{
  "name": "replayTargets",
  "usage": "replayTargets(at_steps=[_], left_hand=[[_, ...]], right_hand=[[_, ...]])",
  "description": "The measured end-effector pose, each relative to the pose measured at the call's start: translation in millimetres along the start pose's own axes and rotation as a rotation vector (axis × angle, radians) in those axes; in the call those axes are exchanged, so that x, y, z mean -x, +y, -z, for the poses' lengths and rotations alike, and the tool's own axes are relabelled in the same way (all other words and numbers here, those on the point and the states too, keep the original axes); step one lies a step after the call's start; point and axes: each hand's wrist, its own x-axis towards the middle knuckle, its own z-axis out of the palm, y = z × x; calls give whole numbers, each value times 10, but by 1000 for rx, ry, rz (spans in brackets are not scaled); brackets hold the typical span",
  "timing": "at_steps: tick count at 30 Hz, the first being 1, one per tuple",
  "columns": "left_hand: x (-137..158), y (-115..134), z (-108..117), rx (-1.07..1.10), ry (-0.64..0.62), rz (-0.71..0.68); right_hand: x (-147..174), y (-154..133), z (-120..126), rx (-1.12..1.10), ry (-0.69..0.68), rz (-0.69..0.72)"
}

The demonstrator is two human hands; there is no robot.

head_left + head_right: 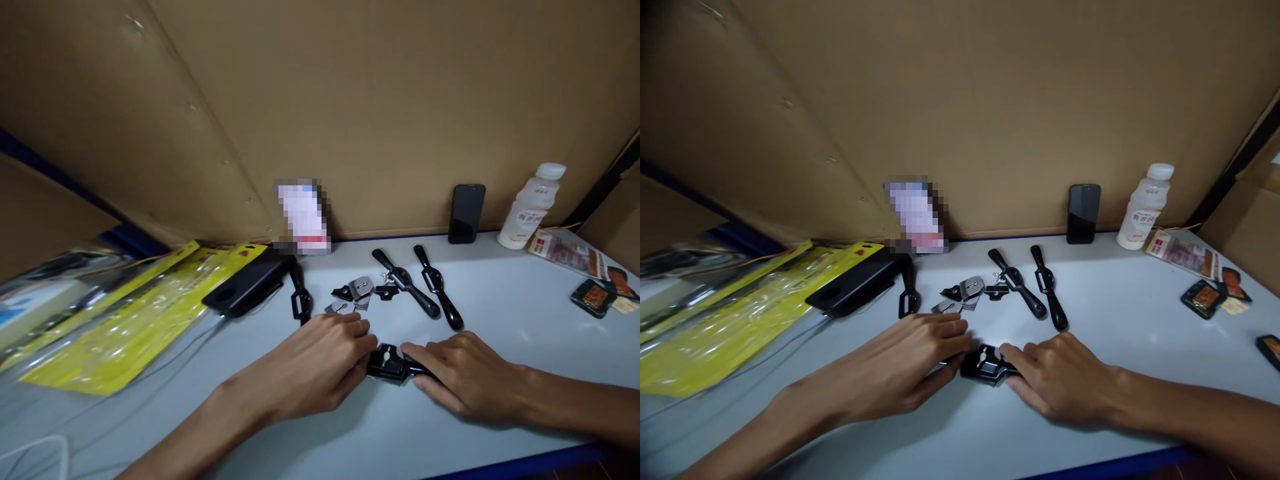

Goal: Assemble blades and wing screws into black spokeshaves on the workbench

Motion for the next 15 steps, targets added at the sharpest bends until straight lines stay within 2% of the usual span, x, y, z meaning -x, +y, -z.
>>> replayTargets(at_steps=[6, 15], left_hand=[[20, 0, 56, 28, -91, 39], [50, -50, 32, 36, -53, 19]], right_hand=[[22, -3, -7, 51, 7, 37], [6, 0, -8, 14, -6, 7]])
